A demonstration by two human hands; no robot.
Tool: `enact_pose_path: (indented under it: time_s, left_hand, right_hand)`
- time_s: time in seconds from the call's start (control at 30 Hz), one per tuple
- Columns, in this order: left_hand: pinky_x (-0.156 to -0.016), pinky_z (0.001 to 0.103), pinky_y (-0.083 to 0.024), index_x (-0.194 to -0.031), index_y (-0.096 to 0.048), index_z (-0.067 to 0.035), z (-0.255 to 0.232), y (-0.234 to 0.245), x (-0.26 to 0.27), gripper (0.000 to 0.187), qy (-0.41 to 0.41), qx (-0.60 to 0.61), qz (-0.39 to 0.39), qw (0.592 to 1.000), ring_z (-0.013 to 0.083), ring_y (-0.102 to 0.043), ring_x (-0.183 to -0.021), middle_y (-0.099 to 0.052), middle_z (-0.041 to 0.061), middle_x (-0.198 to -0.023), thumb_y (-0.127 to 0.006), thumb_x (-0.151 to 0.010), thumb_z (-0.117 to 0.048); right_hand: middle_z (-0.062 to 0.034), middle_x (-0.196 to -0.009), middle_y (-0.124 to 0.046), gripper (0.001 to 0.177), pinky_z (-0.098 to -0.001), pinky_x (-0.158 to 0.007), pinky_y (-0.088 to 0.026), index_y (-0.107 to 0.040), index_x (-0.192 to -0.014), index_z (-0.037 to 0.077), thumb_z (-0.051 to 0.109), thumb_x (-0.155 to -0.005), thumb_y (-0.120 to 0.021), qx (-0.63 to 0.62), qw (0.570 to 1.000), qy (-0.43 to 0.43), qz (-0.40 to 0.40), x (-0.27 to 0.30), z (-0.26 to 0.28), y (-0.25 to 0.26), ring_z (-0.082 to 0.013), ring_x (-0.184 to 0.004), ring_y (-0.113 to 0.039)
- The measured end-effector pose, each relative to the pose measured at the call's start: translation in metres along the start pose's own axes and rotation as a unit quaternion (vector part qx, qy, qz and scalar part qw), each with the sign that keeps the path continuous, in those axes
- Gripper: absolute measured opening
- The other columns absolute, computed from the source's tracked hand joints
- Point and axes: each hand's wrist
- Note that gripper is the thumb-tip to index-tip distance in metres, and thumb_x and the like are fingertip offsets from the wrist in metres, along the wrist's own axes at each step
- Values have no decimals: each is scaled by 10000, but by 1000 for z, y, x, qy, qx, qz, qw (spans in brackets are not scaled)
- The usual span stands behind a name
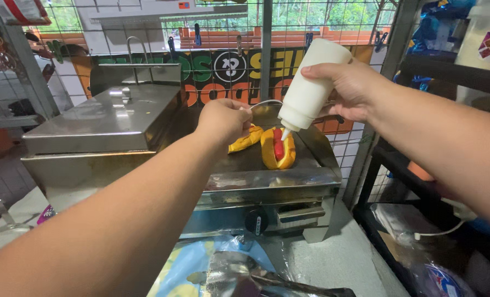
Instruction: The person applies white and red sauces to two hot dogs on a flat-top grill, then uses tongs to place each hot dog into a paper tray and sets them on the counter.
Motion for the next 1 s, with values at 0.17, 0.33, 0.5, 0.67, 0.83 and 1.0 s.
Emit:
enact_pose_path:
  time_s: [0.17, 0.33, 0.5, 0.67, 0.83, 1.0]
  left_hand:
    - [-748, 294, -618, -1022, -698, -38, -2, 1, 12, 113, 14, -12, -32, 999, 128, -680, -801, -689, 44, -889, -630, -942, -82]
    - [-776, 294, -647, -1043, -673, -50, -7, 1, 17, 114, 25, -28, -38, 999, 126, -683, -856, -670, 44, -951, -613, -959, -99]
    - [-790, 322, -618, -1066, -663, -63, -7, -1, 19, 128, 48, -17, -26, 998, 117, -705, -912, -677, 38, -1004, -601, -958, -91]
    - [-776, 328, -670, -1067, -662, -70, -7, -5, 20, 123, 56, -11, -38, 998, 126, -688, -902, -661, 37, -993, -610, -963, -108]
    - [-774, 325, -622, -1072, -664, -74, -9, -5, 21, 132, 61, -29, -43, 997, 125, -685, -913, -665, 38, -1000, -598, -973, -131]
    - [-762, 323, -622, -1065, -664, -69, -9, -7, 21, 129, 62, -27, -40, 997, 122, -691, -924, -663, 20, -1007, -614, -960, -124]
  right_hand:
    - [-128, -1204, -700, 545, -683, -911, -584, -542, -1309, 77, 173, -819, -760, 13, 1000, -4, 6, -4, 0, -8, -312, -1141, -721]
    - [-119, -1153, -688, 515, -694, -830, -600, -537, -1281, 98, 186, -817, -743, 14, 999, -8, 30, -8, -4, -11, -326, -1097, -718]
    - [-133, -1150, -696, 497, -637, -840, -627, -545, -1284, 81, 194, -844, -746, 38, 999, -9, 17, -11, -7, -10, -326, -1101, -727]
    - [-123, -1171, -692, 498, -667, -842, -584, -548, -1288, 82, 184, -841, -743, 30, 999, -15, 8, -14, -11, -7, -312, -1124, -719]
    - [-116, -1184, -697, 499, -714, -858, -588, -558, -1289, 77, 172, -836, -745, 9, 1000, -12, 13, -16, -15, -8, -307, -1132, -717]
    - [-124, -1158, -693, 504, -688, -884, -545, -545, -1295, 79, 189, -846, -746, 40, 999, -7, 6, -16, -15, -6, -326, -1121, -716]
Point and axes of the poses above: each hand's wrist, its own x-axis away from the middle knuckle, its own y-axis out of the back of the hand, z = x × y
